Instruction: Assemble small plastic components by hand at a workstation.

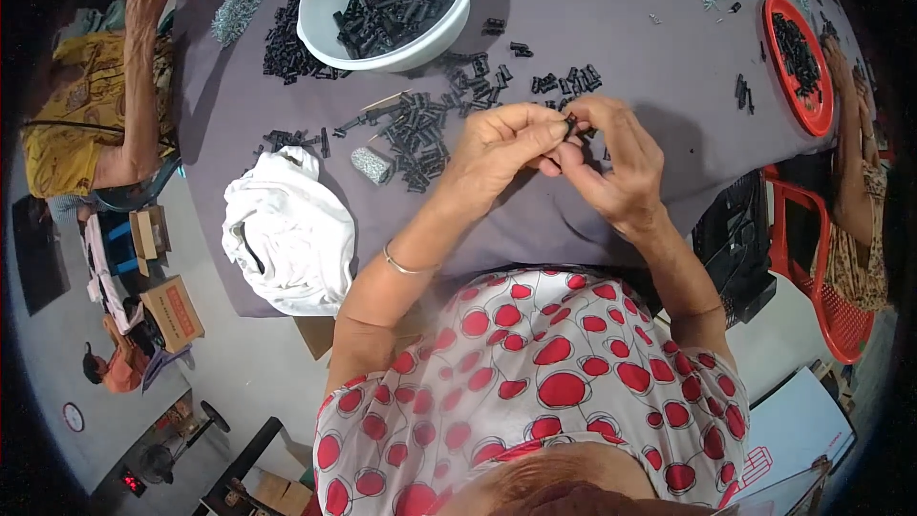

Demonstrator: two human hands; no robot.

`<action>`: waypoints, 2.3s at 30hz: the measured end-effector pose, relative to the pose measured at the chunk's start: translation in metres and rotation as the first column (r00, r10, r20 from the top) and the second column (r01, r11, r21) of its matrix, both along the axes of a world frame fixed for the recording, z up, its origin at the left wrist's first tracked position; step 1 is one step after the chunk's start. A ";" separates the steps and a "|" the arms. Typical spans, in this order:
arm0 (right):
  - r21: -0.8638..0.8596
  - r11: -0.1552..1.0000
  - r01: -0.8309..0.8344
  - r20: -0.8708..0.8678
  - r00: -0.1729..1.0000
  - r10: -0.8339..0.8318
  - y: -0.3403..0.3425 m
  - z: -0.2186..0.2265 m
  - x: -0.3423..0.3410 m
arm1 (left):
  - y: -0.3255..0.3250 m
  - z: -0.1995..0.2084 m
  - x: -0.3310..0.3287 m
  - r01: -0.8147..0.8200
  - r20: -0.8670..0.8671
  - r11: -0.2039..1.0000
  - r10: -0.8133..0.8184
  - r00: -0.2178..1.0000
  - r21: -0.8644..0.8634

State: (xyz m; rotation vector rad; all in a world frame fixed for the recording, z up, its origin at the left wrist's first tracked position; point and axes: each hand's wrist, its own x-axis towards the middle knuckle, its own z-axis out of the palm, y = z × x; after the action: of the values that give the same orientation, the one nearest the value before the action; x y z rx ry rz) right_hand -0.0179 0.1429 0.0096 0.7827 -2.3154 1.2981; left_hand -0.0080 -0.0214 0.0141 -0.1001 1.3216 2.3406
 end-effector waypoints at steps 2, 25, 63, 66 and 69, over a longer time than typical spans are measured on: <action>0.011 1.000 0.011 -0.053 0.999 -0.010 -0.001 -0.005 -0.001 | 0.001 -0.001 -0.001 0.001 -0.035 0.999 -0.003 0.999 -0.050; 0.395 0.916 0.070 -0.132 0.991 -0.018 -0.006 0.015 0.000 | 0.004 0.001 0.002 -0.123 -0.090 0.980 0.110 0.990 -0.159; 0.217 0.974 -0.067 -0.038 0.996 0.077 0.009 0.004 -0.010 | 0.003 -0.010 -0.001 0.003 -0.116 0.995 -0.015 0.993 -0.104; 0.048 0.990 -0.131 0.176 0.977 0.121 0.012 0.015 -0.012 | 0.001 -0.002 -0.003 0.004 -0.026 0.994 -0.007 1.000 -0.109; -0.088 0.990 -0.111 0.391 0.910 0.137 0.018 0.020 -0.012 | 0.004 0.003 -0.003 0.017 -0.029 0.986 -0.022 0.999 -0.163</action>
State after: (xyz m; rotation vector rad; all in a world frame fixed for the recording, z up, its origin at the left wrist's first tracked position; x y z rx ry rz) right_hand -0.0298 0.1610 0.0300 0.7075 -2.5480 1.7155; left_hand -0.0112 -0.0173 0.0172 -0.1016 1.5209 2.2236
